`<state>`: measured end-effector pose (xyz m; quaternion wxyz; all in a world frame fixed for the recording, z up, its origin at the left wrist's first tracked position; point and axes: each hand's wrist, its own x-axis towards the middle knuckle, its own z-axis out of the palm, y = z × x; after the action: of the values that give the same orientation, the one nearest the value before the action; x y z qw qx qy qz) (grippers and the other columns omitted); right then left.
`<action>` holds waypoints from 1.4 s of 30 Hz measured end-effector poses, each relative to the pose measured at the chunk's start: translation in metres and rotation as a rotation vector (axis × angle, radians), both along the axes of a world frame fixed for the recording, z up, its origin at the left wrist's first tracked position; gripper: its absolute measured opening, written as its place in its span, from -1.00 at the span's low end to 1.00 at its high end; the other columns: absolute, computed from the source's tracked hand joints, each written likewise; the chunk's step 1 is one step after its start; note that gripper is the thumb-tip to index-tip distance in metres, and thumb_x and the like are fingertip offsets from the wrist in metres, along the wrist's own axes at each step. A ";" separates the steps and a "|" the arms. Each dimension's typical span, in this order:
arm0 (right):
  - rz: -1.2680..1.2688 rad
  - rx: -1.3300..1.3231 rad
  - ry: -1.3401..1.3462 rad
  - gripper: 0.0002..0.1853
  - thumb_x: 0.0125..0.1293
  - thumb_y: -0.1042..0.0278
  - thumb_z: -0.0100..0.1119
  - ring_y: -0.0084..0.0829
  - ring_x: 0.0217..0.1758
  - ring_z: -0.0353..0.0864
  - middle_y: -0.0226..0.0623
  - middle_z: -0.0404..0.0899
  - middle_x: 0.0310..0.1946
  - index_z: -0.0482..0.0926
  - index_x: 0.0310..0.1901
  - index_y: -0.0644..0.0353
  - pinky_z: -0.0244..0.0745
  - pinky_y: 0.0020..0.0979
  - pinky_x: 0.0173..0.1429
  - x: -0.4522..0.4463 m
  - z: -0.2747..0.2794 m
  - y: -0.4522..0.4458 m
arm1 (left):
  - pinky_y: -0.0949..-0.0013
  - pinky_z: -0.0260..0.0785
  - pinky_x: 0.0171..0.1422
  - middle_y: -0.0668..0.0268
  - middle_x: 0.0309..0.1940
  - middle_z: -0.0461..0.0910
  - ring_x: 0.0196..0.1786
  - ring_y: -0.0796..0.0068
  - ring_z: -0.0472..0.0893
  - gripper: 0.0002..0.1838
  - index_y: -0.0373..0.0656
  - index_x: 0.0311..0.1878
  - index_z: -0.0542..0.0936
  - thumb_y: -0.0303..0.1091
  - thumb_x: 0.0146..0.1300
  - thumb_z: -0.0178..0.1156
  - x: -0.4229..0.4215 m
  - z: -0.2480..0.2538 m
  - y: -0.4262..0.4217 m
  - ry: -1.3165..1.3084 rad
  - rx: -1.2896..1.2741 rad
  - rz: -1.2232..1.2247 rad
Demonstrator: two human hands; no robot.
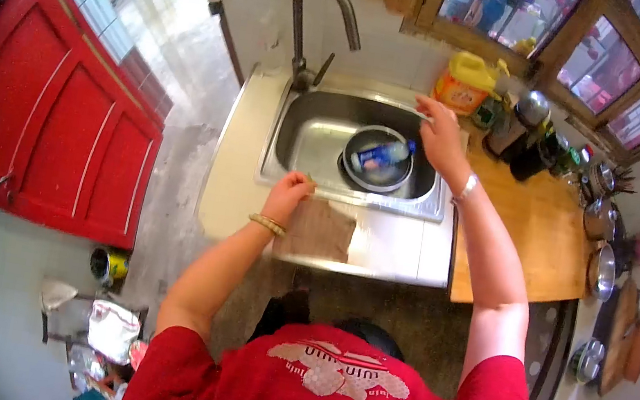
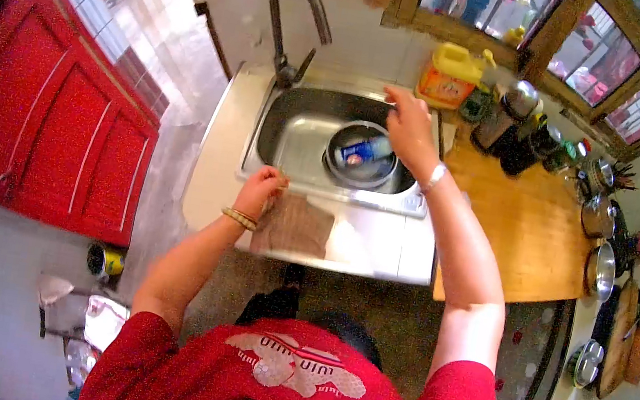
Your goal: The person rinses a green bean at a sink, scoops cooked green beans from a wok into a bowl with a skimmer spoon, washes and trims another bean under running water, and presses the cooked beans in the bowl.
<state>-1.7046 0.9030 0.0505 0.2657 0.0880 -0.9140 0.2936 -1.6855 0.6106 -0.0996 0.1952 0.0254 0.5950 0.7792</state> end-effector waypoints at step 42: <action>0.371 -0.655 -0.612 -0.67 0.30 0.25 -0.06 -0.35 -0.11 0.54 -0.18 0.57 -0.20 0.50 -0.08 0.34 0.36 -0.41 0.05 -0.171 -0.080 -0.029 | 0.48 0.37 -0.08 0.28 -0.29 0.56 -0.21 0.54 0.52 -0.82 -0.22 -0.17 0.43 -0.35 0.21 0.09 -0.177 0.048 0.104 -0.007 0.230 0.063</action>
<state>-1.8761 0.8737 -0.0298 -0.0585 0.0708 -0.7787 0.6206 -1.8627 0.7150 -0.0518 0.1686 0.0265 0.5016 0.8481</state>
